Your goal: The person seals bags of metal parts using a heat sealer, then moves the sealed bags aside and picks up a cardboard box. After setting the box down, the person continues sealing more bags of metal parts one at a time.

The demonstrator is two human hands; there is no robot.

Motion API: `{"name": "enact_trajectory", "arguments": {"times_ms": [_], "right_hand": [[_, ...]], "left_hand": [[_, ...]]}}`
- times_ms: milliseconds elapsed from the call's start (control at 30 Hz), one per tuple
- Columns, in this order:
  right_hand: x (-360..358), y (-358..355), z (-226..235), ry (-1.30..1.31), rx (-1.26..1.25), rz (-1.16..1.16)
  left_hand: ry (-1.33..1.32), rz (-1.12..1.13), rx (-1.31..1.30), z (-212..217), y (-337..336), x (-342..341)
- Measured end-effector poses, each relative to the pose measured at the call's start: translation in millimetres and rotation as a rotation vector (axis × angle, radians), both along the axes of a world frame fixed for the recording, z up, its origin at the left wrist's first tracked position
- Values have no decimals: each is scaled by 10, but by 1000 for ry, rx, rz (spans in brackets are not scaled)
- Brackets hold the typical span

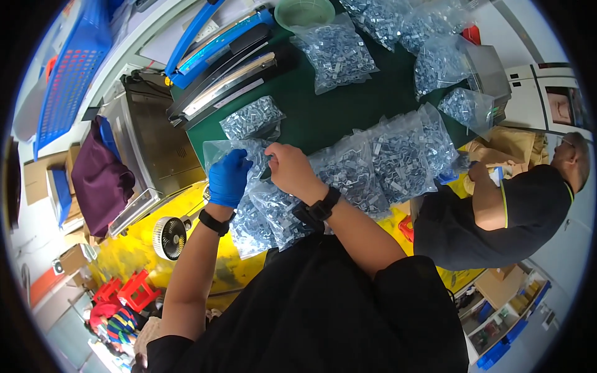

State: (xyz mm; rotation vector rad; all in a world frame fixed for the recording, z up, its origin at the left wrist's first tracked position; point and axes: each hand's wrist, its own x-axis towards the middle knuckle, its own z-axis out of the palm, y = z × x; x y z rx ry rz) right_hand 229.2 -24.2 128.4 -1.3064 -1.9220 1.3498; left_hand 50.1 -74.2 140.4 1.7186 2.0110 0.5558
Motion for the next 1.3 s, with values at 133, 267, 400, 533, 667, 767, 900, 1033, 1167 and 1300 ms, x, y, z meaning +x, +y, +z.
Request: {"name": "enact_trajectory", "arguments": {"times_ms": [133, 267, 400, 533, 667, 767, 900, 1033, 1167, 1300], "right_hand": [[-128, -10, -98, 3, 117, -21], [-223, 25, -116, 20, 266, 28], [-298, 57, -149, 138, 251, 75], [-287, 84, -230, 154, 106, 90], [-253, 140, -250, 165, 158, 108], [-265, 147, -240, 208, 116, 99], [-284, 166, -231, 246, 113, 103], [-304, 171, -234, 259, 85, 89], [-350, 164, -268, 341, 24, 45], [-290, 191, -340, 277, 86, 45]], "left_hand": [[4, 37, 19, 56, 22, 58], [-46, 34, 71, 45, -6, 52], [-188, 108, 135, 17, -47, 18], [-263, 152, 130, 8, -54, 19], [-323, 155, 166, -11, -52, 26], [-126, 72, 206, -10, -52, 13], [-19, -30, 233, 38, -30, -17], [-23, -119, 209, 68, -14, -80], [-29, -168, 215, 81, -14, -132], [-207, 170, 371, 317, -68, -234]]}}
